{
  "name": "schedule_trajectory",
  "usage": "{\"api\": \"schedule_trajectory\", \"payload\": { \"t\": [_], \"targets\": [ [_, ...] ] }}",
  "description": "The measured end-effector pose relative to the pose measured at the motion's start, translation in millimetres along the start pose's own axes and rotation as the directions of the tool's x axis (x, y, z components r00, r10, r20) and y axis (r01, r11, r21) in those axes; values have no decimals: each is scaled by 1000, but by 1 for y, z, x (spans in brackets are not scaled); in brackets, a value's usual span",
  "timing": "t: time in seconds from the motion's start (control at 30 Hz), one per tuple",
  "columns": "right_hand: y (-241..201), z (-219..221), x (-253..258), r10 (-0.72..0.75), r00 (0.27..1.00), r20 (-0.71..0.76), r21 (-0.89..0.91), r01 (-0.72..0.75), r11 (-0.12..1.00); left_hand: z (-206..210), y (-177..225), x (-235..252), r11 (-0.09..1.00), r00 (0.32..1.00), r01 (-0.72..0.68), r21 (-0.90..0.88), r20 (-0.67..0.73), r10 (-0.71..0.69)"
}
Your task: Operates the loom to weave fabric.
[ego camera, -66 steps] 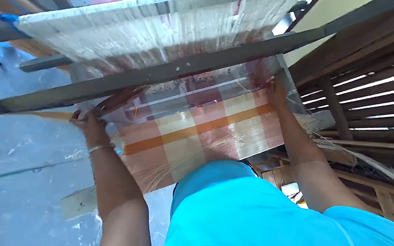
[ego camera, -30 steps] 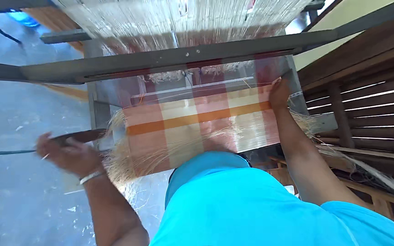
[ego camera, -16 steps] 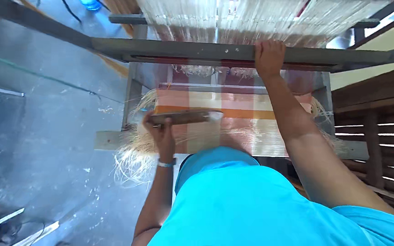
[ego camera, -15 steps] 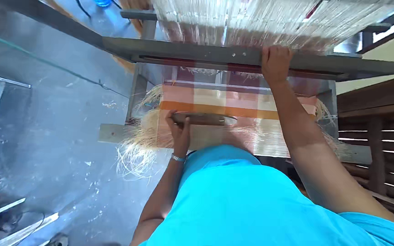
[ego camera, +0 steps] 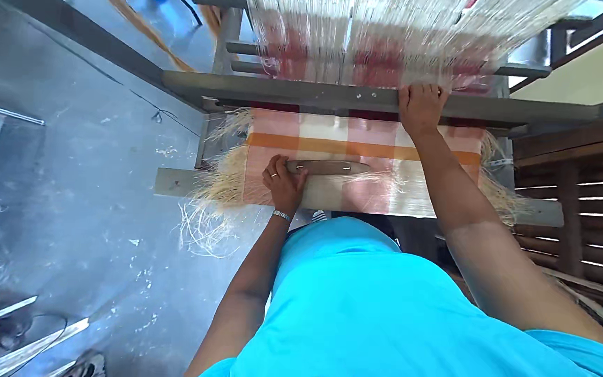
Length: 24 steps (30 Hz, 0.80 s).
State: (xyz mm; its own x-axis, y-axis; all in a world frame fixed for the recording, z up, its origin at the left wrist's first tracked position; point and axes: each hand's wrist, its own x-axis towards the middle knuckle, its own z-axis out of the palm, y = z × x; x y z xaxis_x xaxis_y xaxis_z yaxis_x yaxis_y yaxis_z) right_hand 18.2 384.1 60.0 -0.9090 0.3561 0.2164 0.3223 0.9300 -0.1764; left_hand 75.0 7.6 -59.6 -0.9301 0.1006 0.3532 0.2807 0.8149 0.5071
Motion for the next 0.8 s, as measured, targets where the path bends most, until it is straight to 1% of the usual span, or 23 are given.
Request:
{"api": "schedule_trajectory", "payload": {
  "t": [0.1,0.27,0.4,0.63,0.7,0.8],
  "targets": [
    [-2,-5,0,-8,999,41,14,8,1000,-4,5,-2,997,999,-49,63,23,48],
    [-8,-16,-26,14,993,118,29,-18,999,2,2,-2,981,992,-125,151,16,124],
    [-10,-16,-25,28,991,127,2,-29,1000,7,-2,1,975,991,-132,180,55,124],
    [-5,-17,-24,24,987,162,-1,-24,1000,9,-1,3,978,989,-126,168,93,112],
    [-4,-20,-25,12,982,187,27,-18,999,8,0,3,976,989,-126,175,104,109],
    [-2,-21,-27,9,988,152,82,-22,996,8,1,4,976,984,-131,176,141,107]
  ]
}}
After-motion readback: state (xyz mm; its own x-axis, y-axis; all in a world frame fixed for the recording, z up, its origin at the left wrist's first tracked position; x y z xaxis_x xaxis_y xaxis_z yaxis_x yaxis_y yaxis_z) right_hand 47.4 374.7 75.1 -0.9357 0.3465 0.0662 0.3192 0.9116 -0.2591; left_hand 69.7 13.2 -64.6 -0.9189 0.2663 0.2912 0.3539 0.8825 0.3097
